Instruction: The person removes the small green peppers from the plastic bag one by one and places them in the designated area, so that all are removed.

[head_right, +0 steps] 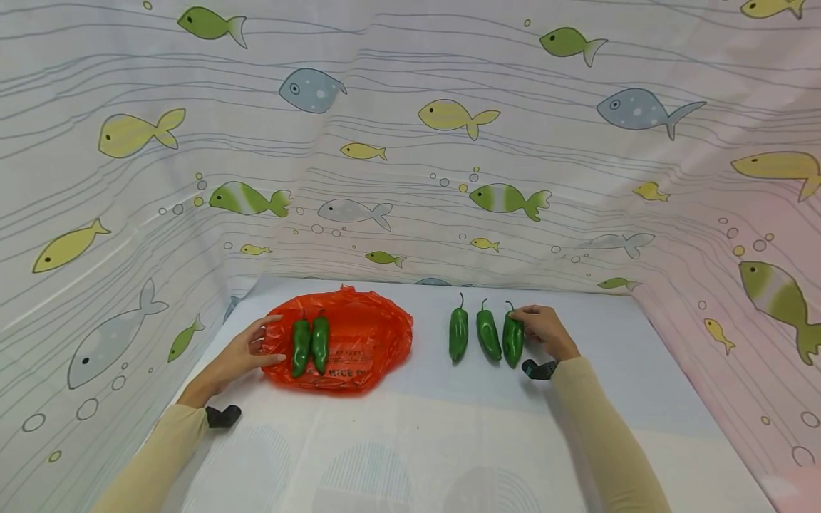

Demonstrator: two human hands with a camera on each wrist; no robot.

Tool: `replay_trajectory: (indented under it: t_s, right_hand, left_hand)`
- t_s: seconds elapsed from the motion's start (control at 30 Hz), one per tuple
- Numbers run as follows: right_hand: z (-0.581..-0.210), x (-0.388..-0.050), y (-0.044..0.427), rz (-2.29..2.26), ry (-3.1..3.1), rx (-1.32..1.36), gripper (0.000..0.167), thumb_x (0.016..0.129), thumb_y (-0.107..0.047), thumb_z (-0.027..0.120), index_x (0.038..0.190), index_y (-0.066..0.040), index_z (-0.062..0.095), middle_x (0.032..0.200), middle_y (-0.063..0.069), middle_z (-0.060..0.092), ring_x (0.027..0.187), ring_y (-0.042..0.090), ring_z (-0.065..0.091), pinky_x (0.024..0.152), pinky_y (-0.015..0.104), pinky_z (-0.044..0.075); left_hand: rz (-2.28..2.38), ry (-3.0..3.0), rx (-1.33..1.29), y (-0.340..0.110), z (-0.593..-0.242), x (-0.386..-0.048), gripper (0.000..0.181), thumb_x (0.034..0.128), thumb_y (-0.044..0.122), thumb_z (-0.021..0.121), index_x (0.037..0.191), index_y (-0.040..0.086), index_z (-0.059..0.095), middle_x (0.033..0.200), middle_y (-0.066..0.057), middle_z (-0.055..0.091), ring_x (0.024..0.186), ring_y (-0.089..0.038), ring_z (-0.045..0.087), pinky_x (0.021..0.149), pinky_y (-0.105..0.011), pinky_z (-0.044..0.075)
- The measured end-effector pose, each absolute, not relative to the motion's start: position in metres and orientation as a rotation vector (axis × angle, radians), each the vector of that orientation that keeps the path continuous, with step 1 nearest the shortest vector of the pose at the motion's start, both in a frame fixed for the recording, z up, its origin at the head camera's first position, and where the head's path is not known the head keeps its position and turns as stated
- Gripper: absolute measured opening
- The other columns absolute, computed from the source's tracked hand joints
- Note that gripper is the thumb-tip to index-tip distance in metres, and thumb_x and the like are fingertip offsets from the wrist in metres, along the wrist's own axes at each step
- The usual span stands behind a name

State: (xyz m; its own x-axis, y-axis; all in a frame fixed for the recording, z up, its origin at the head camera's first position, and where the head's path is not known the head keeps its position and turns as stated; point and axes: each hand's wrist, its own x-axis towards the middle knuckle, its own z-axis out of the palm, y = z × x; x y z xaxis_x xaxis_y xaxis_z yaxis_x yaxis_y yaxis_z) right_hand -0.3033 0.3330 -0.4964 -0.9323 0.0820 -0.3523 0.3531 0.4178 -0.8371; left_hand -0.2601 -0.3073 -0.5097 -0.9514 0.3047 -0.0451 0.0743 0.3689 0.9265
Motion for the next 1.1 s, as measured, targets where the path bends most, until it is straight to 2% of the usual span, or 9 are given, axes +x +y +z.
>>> replay_trajectory:
  t_s: [0.17,0.43,0.8,0.97,1.1]
  right_hand:
    - [-0.4994,-0.3039,0.3322,-1.506,2.429,0.372,0.063,0.103,-0.039,0.063,0.147,0.003,0.048,0.121,0.012,0.056,0.098,0.022,0.051,0.079,0.032,0.047]
    - [-0.5006,-0.3041,0.3296,-1.481,2.451,0.379,0.064,0.103,-0.041,0.061,0.148,0.002,0.047,0.119,0.012,0.058,0.095,0.021,0.054,0.079,0.032,0.048]
    - [-0.5059,-0.3100,0.3302,-1.450,2.480,0.401,0.064,0.102,-0.042,0.061,0.148,0.001,0.047,0.116,0.013,0.057,0.090,0.021,0.054,0.074,0.031,0.048]
    - [-0.5047,-0.3099,0.3266,-1.425,2.529,0.372,0.062,0.104,-0.039,0.060,0.148,0.003,0.047,0.127,0.019,0.055,0.095,0.024,0.054,0.075,0.032,0.049]
    - [-0.4994,-0.3075,0.3239,-1.441,2.546,0.372,0.060,0.105,-0.037,0.059,0.149,0.002,0.046,0.139,0.025,0.051,0.108,0.031,0.054,0.086,0.039,0.051]
  left_hand:
    - [1.603,2.442,0.323,-0.3079,-0.5102,-0.2594,0.086,0.0886,0.015,0.082,0.159,0.019,0.033,0.156,-0.022,0.039,0.134,-0.046,0.048,0.104,-0.053,0.050]
    - [1.618,2.422,0.337,-0.3078,-0.5101,-0.2606,0.085,0.0895,0.013,0.081,0.159,0.017,0.032,0.154,-0.023,0.040,0.132,-0.047,0.050,0.099,-0.043,0.055]
    - [1.617,2.410,0.320,-0.3076,-0.5092,-0.2607,0.086,0.0896,0.014,0.081,0.159,0.018,0.031,0.157,-0.022,0.036,0.134,-0.048,0.048,0.099,-0.044,0.054]
    - [1.613,2.406,0.306,-0.3073,-0.5081,-0.2603,0.086,0.0897,0.014,0.081,0.159,0.019,0.030,0.159,-0.022,0.034,0.136,-0.048,0.046,0.100,-0.046,0.054]
    - [1.615,2.403,0.307,-0.3073,-0.5081,-0.2602,0.087,0.0897,0.015,0.081,0.159,0.018,0.030,0.159,-0.022,0.034,0.136,-0.049,0.045,0.100,-0.046,0.053]
